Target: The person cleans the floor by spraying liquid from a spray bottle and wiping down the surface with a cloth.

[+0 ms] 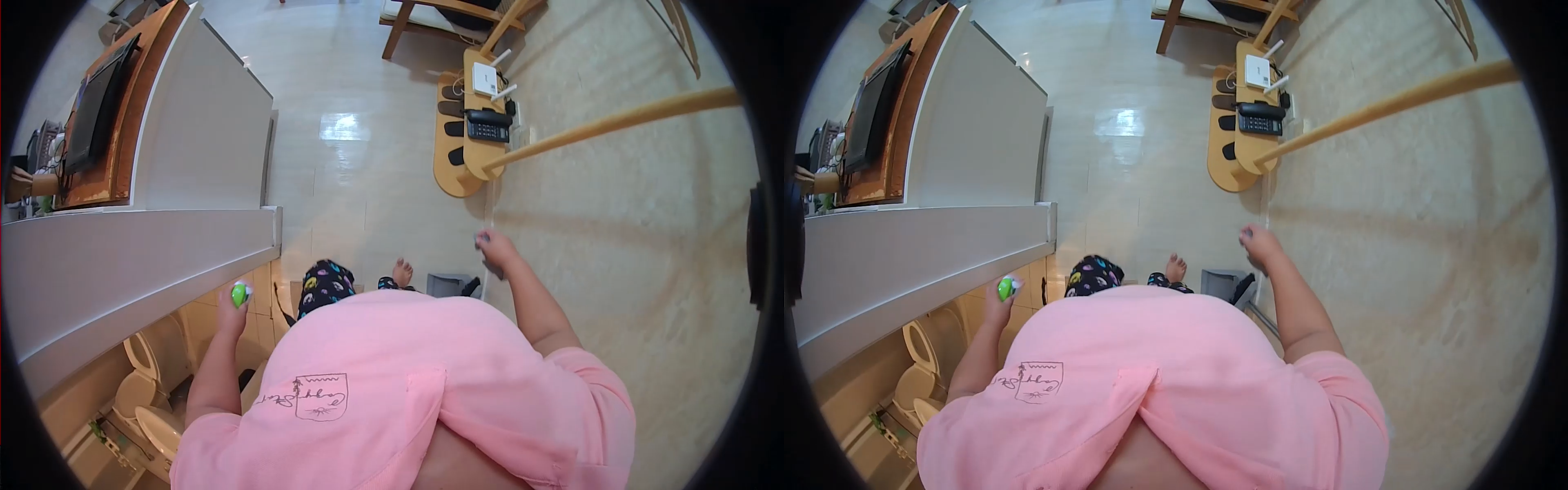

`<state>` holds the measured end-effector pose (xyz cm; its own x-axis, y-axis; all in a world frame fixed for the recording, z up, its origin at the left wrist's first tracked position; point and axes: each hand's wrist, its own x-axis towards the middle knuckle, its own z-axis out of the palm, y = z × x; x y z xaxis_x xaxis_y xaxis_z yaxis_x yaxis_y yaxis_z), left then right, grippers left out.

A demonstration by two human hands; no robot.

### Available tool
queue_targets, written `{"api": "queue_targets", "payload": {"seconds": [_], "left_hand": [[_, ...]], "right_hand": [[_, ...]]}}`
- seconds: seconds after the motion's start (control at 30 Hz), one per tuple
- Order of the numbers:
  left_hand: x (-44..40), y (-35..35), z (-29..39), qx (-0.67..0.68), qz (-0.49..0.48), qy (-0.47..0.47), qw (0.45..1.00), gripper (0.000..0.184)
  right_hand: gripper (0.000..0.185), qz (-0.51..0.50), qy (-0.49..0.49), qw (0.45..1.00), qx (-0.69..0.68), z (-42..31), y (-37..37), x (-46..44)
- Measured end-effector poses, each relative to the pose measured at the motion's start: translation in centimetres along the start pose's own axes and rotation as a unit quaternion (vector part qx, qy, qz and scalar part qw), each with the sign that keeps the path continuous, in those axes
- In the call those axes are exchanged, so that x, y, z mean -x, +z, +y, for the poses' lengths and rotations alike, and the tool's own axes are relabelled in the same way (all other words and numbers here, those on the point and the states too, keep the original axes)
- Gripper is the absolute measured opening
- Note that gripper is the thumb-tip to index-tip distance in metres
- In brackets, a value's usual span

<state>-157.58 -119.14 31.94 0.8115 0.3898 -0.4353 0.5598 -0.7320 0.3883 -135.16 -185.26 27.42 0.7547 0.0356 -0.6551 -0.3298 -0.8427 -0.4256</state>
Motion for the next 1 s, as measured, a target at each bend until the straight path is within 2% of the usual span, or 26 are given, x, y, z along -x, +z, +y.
{"api": "queue_targets", "payload": {"seconds": [0.1, 0.13, 0.17, 0.2, 0.23, 0.27, 0.33, 0.4, 0.47, 0.53, 0.6, 0.67, 0.73, 0.8, 0.83, 0.93, 1.0], "left_hand": [[1.3, -0.4, 0.6, -0.038, 0.007, -0.041, 0.998, 0.052], [0.8, -0.7, 1.3, -0.033, 0.011, -0.047, 0.998, 0.052], [0.3, -0.9, 2.3, -0.056, -0.024, -0.062, 0.996, 0.050], [-0.6, -1.0, 2.9, -0.078, -0.061, -0.076, 0.992, 0.048], [-2.0, -0.7, 2.8, -0.071, -0.056, -0.080, 0.993, 0.048], [-4.0, -0.1, 2.3, -0.054, -0.068, -0.076, 0.993, 0.047], [-9.5, 1.6, 0.4, -0.009, -0.077, -0.082, 0.994, 0.046], [-17.1, 4.0, -1.2, 0.007, -0.085, -0.095, 0.992, 0.048], [-23.5, 3.5, -1.0, -0.011, -0.118, -0.105, 0.987, 0.050], [-30.2, 1.7, 1.8, 0.002, -0.120, -0.029, 0.992, 0.052], [-36.1, -2.7, 9.1, 0.002, -0.134, -0.024, 0.991, 0.053], [-39.9, -4.6, 14.8, -0.004, -0.114, 0.063, 0.991, 0.050], [-46.2, -6.2, 20.5, -0.026, -0.144, 0.099, 0.984, 0.048], [-52.4, -7.9, 25.7, -0.015, -0.154, 0.156, 0.975, 0.047], [-55.4, -8.8, 28.6, -0.015, -0.152, 0.157, 0.976, 0.047], [-61.5, -10.8, 36.2, 0.022, -0.139, 0.173, 0.975, 0.046], [-65.5, -12.2, 40.3, 0.064, -0.114, 0.187, 0.974, 0.045]], "right_hand": [[0.027, 0.035, -0.089, 0.995, -0.026, -7.8, -4.7, -7.0], [0.026, 0.020, -0.106, 0.991, -0.077, -9.8, -5.5, -10.3], [0.026, 0.005, -0.124, 0.984, -0.126, -11.7, -5.9, -13.3], [0.026, 0.002, -0.130, 0.984, -0.119, -14.7, -6.9, -14.9], [0.027, 0.017, -0.145, 0.987, -0.068, -18.9, -8.4, -15.7], [0.028, 0.036, -0.159, 0.986, -0.019, -22.4, -9.6, -16.9], [0.030, 0.031, -0.152, 0.986, -0.060, -26.0, -10.7, -20.7], [0.032, 0.120, -0.214, 0.969, 0.007, -28.0, -12.1, -23.7], [0.033, 0.092, -0.120, 0.988, 0.006, -29.4, -13.1, -24.5], [0.033, 0.072, -0.047, 0.992, 0.097, -28.0, -13.6, -25.0], [0.033, 0.018, 0.091, 0.996, 0.006, -26.3, -14.3, -23.8], [0.035, 0.010, 0.187, 0.978, -0.086, -21.1, -13.2, -21.5], [0.035, 0.006, 0.235, 0.971, -0.053, -24.4, -14.3, -17.4], [0.037, -0.026, 0.255, 0.966, -0.025, -16.8, -10.9, -16.0], [0.036, -0.051, 0.265, 0.963, -0.015, -15.6, -10.3, -16.0], [0.035, -0.118, 0.285, 0.951, 0.017, -18.3, -12.4, -21.1], [0.034, -0.136, 0.256, 0.955, 0.062, -21.6, -15.9, -28.6]]}}
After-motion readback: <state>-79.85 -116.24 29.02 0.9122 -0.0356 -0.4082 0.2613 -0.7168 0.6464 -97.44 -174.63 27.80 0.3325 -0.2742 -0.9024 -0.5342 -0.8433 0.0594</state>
